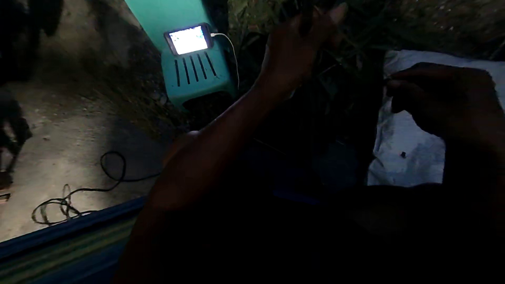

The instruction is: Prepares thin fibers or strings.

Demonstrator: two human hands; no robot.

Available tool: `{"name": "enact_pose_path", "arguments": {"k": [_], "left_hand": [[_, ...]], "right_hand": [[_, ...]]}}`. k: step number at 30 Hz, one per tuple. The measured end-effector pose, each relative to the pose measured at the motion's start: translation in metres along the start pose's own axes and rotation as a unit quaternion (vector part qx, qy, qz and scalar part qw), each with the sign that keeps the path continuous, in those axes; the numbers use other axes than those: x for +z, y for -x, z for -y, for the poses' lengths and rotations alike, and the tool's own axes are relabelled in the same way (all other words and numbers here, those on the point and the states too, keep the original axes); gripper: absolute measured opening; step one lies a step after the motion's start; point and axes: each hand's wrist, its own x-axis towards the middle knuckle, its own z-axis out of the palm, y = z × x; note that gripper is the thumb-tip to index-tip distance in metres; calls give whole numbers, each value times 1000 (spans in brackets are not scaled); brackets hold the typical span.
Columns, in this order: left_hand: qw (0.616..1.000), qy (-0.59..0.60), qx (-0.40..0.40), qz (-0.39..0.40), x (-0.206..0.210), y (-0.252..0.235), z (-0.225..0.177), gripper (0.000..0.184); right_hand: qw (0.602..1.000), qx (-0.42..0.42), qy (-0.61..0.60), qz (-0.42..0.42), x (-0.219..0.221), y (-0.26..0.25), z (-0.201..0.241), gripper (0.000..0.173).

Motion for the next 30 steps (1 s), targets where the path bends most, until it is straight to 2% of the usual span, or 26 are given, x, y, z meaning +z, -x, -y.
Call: {"name": "enact_pose_path", "arguments": {"k": [15, 20, 26, 30], "left_hand": [[999, -40, 15, 21, 3, 0, 3, 27], [1000, 4, -3, -2, -1, 2, -1, 23], [1000, -25, -1, 15, 8, 9, 5, 21], [999, -27, 21, 24, 12, 13, 6, 21]], "right_hand": [[997, -46, 37, -44, -3, 6, -9, 41], [997, -51, 21, -50, -12, 11, -21, 40], [997, -24, 63, -25, -20, 19, -27, 42], [997, -16, 64, -38, -24, 25, -27, 42]]}}
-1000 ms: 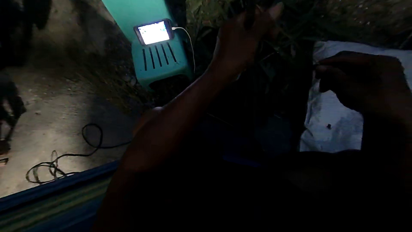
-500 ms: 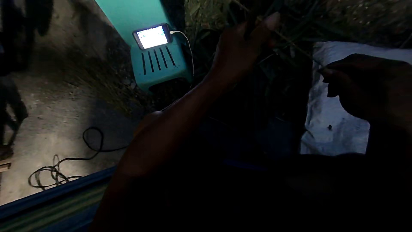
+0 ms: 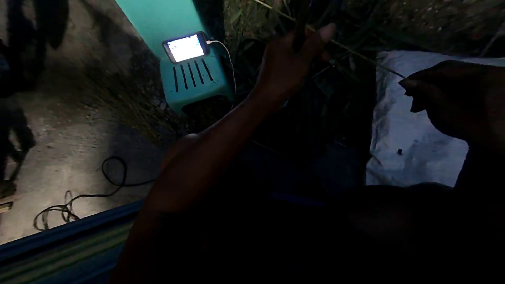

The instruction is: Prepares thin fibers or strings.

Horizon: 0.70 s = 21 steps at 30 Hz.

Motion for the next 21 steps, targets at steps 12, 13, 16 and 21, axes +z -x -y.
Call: {"name": "enact_pose_path", "arguments": {"k": [12, 13, 16, 21], "left_hand": [[1000, -2, -1, -8, 6, 5, 1, 22], [1000, 0, 0, -7, 7, 5, 1, 21], [1000, -1, 5, -6, 8, 4, 2, 21], [1000, 5, 10, -9, 9, 3, 3, 22]], "right_hand": [[1000, -28, -5, -8, -6, 11, 7, 40], [1000, -30, -3, -9, -6, 11, 8, 40], [1000, -23, 0, -8, -7, 13, 11, 40], [999, -33, 2, -8, -8, 12, 9, 40]]}}
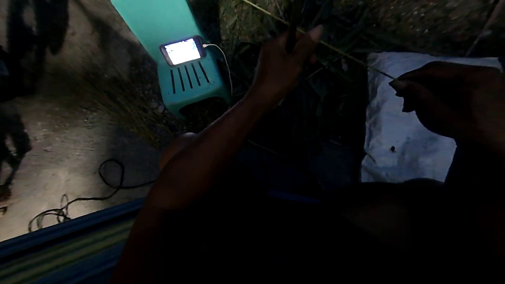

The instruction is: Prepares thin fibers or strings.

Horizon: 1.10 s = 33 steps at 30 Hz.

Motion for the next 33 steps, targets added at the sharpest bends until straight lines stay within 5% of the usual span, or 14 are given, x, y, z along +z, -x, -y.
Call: {"name": "enact_pose_path", "arguments": {"k": [33], "left_hand": [[998, -3, 0, -59, -8, -15, -5, 25]], "right_hand": [[999, 41, 12, 12, -3, -3, 1, 36]]}}
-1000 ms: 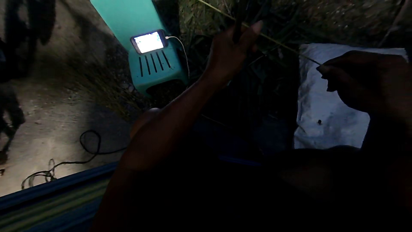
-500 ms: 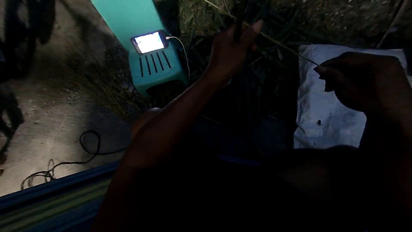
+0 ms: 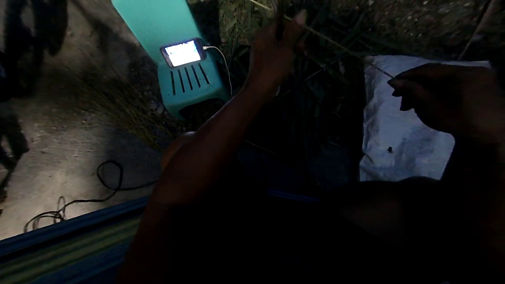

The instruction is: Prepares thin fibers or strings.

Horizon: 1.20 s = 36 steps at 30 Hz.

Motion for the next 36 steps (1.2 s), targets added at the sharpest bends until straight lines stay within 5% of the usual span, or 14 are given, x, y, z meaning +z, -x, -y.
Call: {"name": "enact_pose_path", "arguments": {"k": [4, 9, 14, 22, 30, 36], "left_hand": [[999, -15, 24, -19, 5, -6, 6, 28], [975, -102, 11, 199, 33, 24, 2, 49], [948, -99, 38, 301, 41, 32, 4, 38], [972, 6, 0, 236, 35, 32, 3, 36], [968, -5, -2, 249, 37, 37, 2, 39], [965, 33, 2, 260, 36, 38, 3, 35]], "right_hand": [[997, 54, -52, 5, 4, 1, 17, 32], [994, 42, -102, -19, 21, -4, 31, 32], [991, 24, -124, -45, 24, -4, 36, 30], [991, 25, -132, -4, 16, -3, 41, 30], [930, 102, -354, 6, 22, 1, 63, 19], [913, 108, -393, -3, 25, 6, 69, 19]]}}
